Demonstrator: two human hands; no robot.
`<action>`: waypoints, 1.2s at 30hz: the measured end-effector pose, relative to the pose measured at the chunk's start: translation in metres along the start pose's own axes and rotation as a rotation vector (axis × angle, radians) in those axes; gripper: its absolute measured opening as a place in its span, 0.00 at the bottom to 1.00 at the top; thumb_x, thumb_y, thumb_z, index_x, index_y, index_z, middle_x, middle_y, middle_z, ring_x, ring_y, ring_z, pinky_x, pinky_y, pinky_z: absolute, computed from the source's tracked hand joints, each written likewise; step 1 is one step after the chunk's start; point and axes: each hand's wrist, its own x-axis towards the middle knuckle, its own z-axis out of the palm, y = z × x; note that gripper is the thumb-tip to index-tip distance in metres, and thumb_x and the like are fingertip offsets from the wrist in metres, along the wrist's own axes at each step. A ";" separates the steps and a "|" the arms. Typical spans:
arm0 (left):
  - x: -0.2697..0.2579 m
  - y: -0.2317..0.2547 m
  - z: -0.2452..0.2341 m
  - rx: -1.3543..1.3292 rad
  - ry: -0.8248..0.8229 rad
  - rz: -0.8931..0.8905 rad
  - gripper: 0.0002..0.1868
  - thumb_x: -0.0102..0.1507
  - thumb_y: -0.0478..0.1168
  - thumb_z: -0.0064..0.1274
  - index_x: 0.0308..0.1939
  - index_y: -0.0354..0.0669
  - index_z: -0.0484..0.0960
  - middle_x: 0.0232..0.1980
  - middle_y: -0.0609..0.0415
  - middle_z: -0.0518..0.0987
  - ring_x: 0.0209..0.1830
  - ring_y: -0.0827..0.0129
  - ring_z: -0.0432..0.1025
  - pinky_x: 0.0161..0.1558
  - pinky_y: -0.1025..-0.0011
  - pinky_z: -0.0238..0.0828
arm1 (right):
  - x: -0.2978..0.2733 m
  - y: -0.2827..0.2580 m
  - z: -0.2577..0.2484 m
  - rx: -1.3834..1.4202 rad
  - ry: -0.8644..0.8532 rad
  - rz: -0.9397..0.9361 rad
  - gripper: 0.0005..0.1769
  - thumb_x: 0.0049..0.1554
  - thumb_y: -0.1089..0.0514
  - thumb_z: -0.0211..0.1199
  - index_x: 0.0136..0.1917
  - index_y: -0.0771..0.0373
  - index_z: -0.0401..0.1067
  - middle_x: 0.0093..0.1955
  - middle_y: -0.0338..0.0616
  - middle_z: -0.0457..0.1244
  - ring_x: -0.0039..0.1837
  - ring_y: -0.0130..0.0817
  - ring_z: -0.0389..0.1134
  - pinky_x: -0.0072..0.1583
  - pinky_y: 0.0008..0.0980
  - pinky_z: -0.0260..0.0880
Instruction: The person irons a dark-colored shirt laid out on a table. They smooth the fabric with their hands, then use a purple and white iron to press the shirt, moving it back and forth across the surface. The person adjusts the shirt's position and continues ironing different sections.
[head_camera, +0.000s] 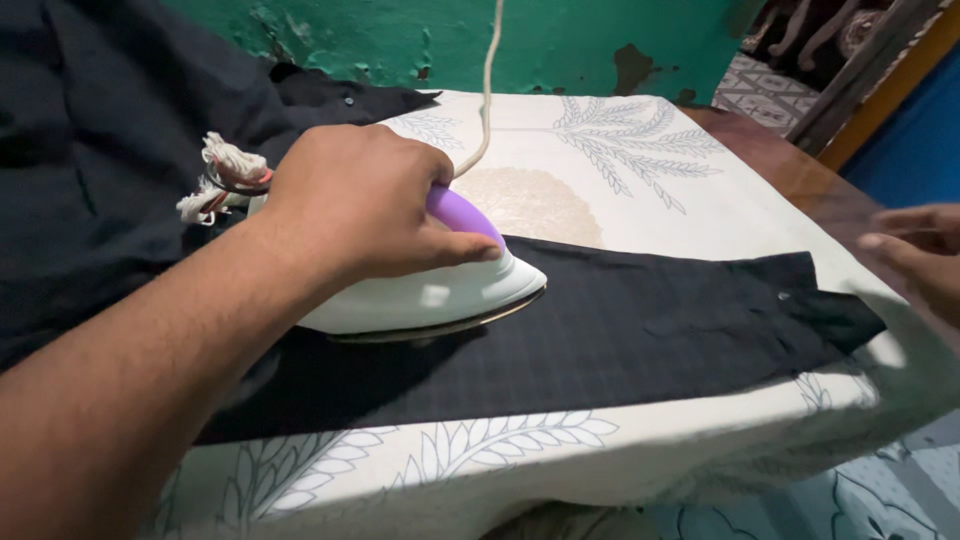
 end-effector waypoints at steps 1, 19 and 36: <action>0.002 0.000 0.000 0.005 -0.015 -0.005 0.37 0.50 0.77 0.57 0.39 0.49 0.88 0.33 0.49 0.84 0.37 0.54 0.80 0.38 0.57 0.75 | -0.012 -0.021 0.001 -0.095 0.018 -0.059 0.26 0.69 0.50 0.61 0.74 0.67 0.69 0.60 0.66 0.68 0.54 0.52 0.74 0.53 0.46 0.76; 0.002 0.002 0.001 0.008 -0.035 -0.018 0.37 0.49 0.77 0.57 0.40 0.50 0.87 0.34 0.51 0.85 0.37 0.55 0.80 0.38 0.57 0.76 | -0.014 -0.195 0.053 -0.350 -0.708 -0.284 0.27 0.48 0.35 0.74 0.49 0.57 0.77 0.40 0.45 0.69 0.44 0.35 0.68 0.46 0.38 0.66; 0.005 0.004 -0.001 0.013 -0.061 -0.009 0.38 0.49 0.78 0.56 0.41 0.49 0.87 0.35 0.50 0.85 0.39 0.54 0.80 0.39 0.56 0.76 | -0.026 -0.219 0.051 -0.221 -0.885 -0.092 0.14 0.55 0.50 0.74 0.46 0.61 0.76 0.37 0.42 0.68 0.41 0.31 0.66 0.49 0.36 0.65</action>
